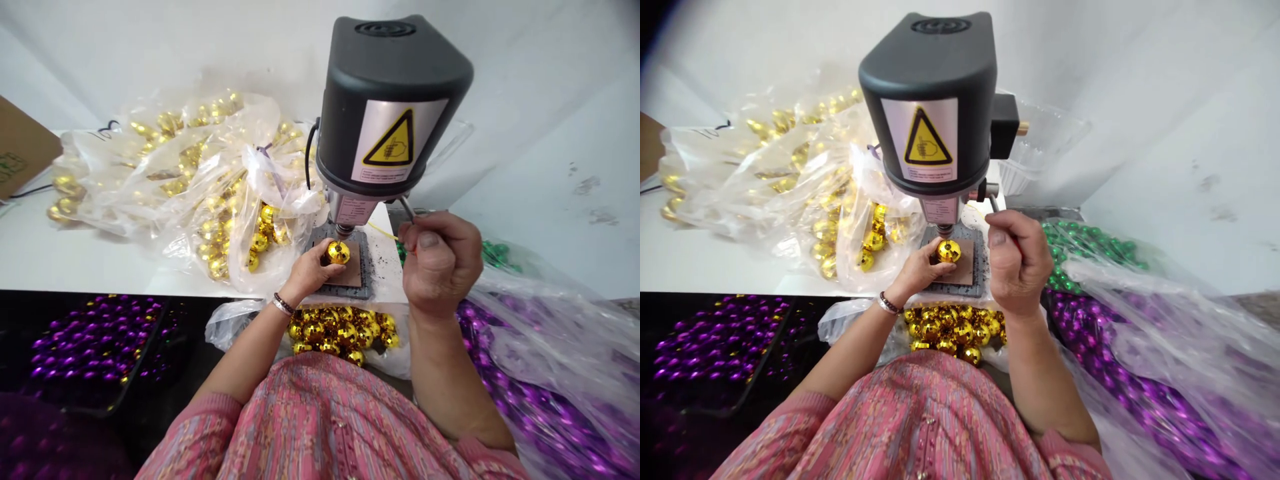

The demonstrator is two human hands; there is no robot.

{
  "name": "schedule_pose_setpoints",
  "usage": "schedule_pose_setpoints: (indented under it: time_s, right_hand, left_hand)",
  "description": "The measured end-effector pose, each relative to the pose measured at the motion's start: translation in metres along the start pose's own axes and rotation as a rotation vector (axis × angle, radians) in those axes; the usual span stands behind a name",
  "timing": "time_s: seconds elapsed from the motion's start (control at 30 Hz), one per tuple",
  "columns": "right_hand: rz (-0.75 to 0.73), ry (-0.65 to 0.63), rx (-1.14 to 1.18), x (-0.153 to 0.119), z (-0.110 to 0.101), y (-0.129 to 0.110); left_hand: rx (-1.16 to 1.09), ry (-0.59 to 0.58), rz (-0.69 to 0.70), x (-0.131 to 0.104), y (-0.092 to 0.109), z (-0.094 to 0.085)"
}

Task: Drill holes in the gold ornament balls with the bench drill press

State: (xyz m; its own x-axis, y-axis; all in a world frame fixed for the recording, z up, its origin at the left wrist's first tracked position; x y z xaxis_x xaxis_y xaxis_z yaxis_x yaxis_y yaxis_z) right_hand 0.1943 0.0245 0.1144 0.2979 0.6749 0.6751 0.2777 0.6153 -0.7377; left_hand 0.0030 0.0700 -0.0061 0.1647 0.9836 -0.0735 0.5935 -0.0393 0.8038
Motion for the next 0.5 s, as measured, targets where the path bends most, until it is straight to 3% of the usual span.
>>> schedule_pose_setpoints:
  time_s: [0.5]
  right_hand:
    - [-0.173, 0.104, 0.175, -0.015, 0.008, 0.02]
  left_hand:
    - [-0.061, 0.036, 0.005, 0.001, -0.003, 0.001]
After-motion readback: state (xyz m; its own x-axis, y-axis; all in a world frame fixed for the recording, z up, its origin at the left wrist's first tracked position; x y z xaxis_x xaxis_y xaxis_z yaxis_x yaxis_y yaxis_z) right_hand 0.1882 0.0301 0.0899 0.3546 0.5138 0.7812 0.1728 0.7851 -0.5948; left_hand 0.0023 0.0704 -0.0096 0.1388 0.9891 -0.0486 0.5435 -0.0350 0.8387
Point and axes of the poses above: each hand's wrist, its own x-axis towards the middle knuckle, its own z-axis out of the palm, y = z × x, the point moved 6 cm from there along x, towards the middle knuckle, and after that the axes turned 4 degrees about x, right-handed, at the moved point
